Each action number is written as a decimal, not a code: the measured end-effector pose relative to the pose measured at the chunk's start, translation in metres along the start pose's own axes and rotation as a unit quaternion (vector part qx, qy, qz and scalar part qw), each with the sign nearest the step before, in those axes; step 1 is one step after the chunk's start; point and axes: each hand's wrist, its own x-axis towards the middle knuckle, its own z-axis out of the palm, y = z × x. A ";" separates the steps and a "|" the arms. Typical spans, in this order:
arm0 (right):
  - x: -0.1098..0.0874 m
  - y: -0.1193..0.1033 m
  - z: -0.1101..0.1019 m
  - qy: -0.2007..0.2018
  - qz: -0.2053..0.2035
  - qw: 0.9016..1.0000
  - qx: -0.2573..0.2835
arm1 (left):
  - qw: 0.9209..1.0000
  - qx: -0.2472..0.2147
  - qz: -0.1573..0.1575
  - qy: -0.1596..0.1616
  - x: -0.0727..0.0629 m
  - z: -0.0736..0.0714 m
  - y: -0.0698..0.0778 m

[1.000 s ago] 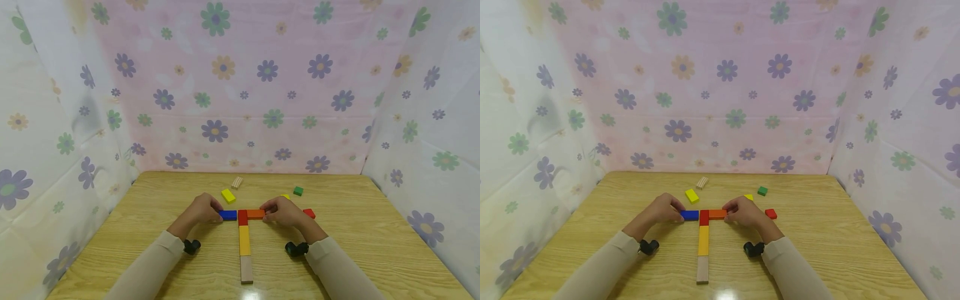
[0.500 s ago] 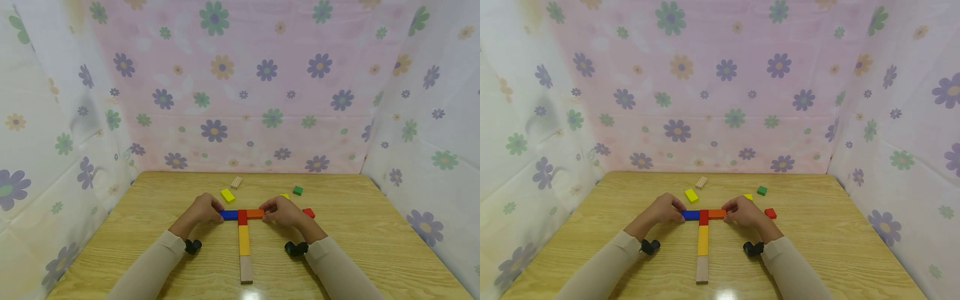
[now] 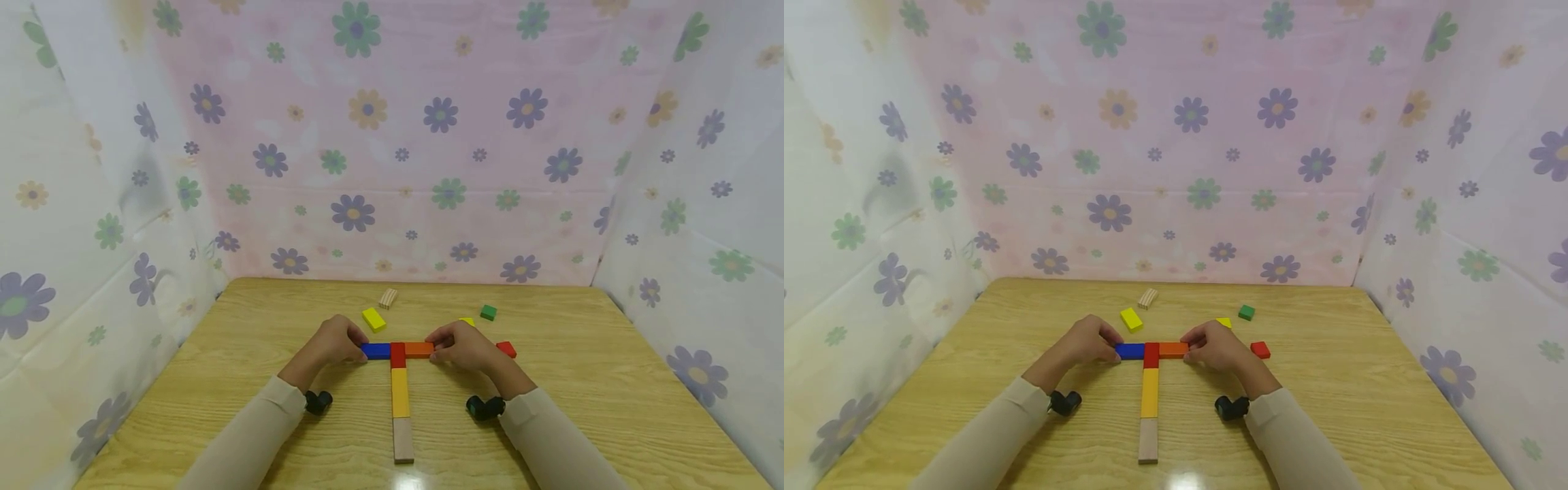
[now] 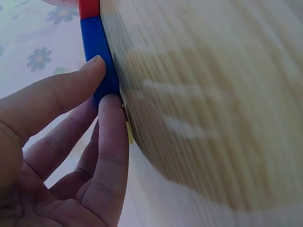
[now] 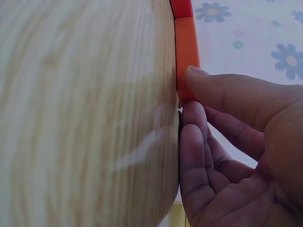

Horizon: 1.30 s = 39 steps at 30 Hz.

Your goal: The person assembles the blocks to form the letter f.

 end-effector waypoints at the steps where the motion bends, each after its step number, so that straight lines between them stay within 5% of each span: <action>1: 0.000 0.000 0.000 0.001 0.003 1.000 0.001 | 1.000 0.000 0.002 0.001 0.000 0.000 0.000; 29: 0.001 0.008 -0.001 -0.002 -0.004 1.000 0.002 | 0.998 -0.067 -0.004 -0.016 -0.010 0.001 -0.004; 39: 0.004 0.008 -0.001 -0.007 -0.014 1.000 0.013 | 0.998 -0.059 -0.004 -0.013 -0.010 -0.002 -0.005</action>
